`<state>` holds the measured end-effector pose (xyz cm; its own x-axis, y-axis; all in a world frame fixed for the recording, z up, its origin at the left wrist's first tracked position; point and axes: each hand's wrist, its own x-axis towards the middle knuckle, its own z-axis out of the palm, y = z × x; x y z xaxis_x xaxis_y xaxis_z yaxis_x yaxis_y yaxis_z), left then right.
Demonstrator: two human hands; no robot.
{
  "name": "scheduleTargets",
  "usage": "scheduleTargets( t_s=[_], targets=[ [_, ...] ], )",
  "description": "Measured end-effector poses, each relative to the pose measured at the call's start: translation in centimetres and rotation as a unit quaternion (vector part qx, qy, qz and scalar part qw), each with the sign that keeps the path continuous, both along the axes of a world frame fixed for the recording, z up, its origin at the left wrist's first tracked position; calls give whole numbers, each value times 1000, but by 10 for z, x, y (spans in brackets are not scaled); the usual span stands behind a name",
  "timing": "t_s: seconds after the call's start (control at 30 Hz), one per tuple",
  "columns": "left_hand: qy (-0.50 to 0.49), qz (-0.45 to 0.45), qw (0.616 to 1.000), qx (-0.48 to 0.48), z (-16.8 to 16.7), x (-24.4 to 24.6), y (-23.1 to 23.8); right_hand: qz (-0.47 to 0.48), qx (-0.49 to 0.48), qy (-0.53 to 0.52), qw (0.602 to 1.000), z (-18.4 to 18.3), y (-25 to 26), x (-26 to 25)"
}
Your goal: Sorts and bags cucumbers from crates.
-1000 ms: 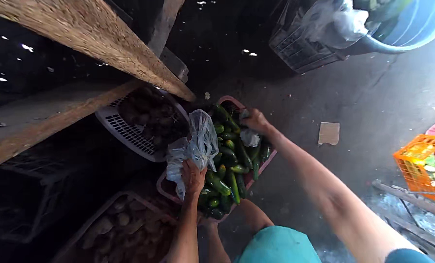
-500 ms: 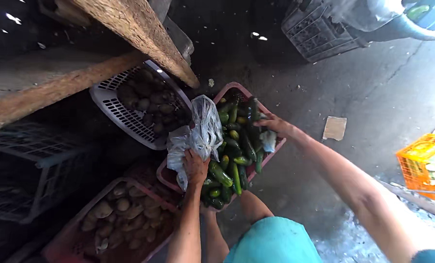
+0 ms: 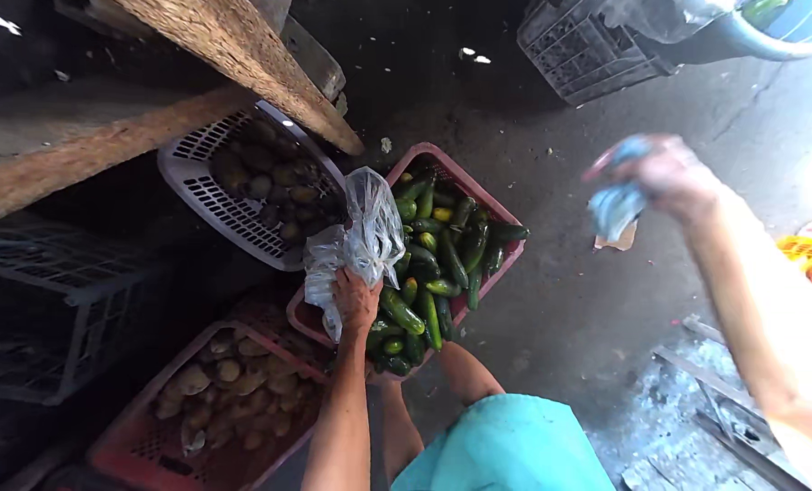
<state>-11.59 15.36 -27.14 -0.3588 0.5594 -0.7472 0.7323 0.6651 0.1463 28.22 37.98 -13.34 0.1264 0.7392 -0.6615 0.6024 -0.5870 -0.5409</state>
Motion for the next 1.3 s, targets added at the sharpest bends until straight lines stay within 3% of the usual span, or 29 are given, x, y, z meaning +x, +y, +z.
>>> scheduleTargets(
  t_s=[0.07, 0.1, 0.2, 0.33, 0.5, 0.63, 0.83, 0.93, 1.03, 1.1, 1.2, 1.23, 1.3],
  targets=[
    [-2, 2, 1000, 0, -1, 0, 0, 54, -174, -19, 983, -47, -42, -35],
    [-3, 6, 1000, 4, -1, 0, 0, 79, -211, -40, 974, -75, -63, -52],
    [-4, 12, 1000, 8, -2, -1, -2, 114, -209, -111, 965, -142, -116, -98],
    [7, 18, 1000, 18, -6, 1, -5, 42, -177, -187, 965, -175, -142, -134],
    [9, 23, 999, 32, -9, 3, -7, 27, -167, -157, 973, -173, -142, -115],
    [10, 29, 999, 31, -9, 1, -10, -7, -67, -83, 994, -173, -166, -103],
    [-21, 49, 997, 59, -1, -11, -3, 124, -23, -203, 971, -137, -176, -125],
    [-98, 146, 982, 65, 6, -28, -5, 163, 53, -153, 973, -126, -172, -134],
    [-184, 325, 923, 94, 15, -40, -14, 197, 75, -63, 975, -115, -180, -150],
    [-203, 406, 882, 130, 16, -49, -24, 255, 145, -51, 955, -112, -190, -170],
    [-186, 435, 863, 178, 24, -56, -40, 323, 283, -45, 902, -101, -197, -217],
    [-172, 436, 864, 184, 29, -55, -44, 349, 264, -50, 898, -95, -196, -234],
    [-152, 426, 869, 202, 40, -51, -51, 424, 92, -78, 897, -88, -185, -262]
  ],
)
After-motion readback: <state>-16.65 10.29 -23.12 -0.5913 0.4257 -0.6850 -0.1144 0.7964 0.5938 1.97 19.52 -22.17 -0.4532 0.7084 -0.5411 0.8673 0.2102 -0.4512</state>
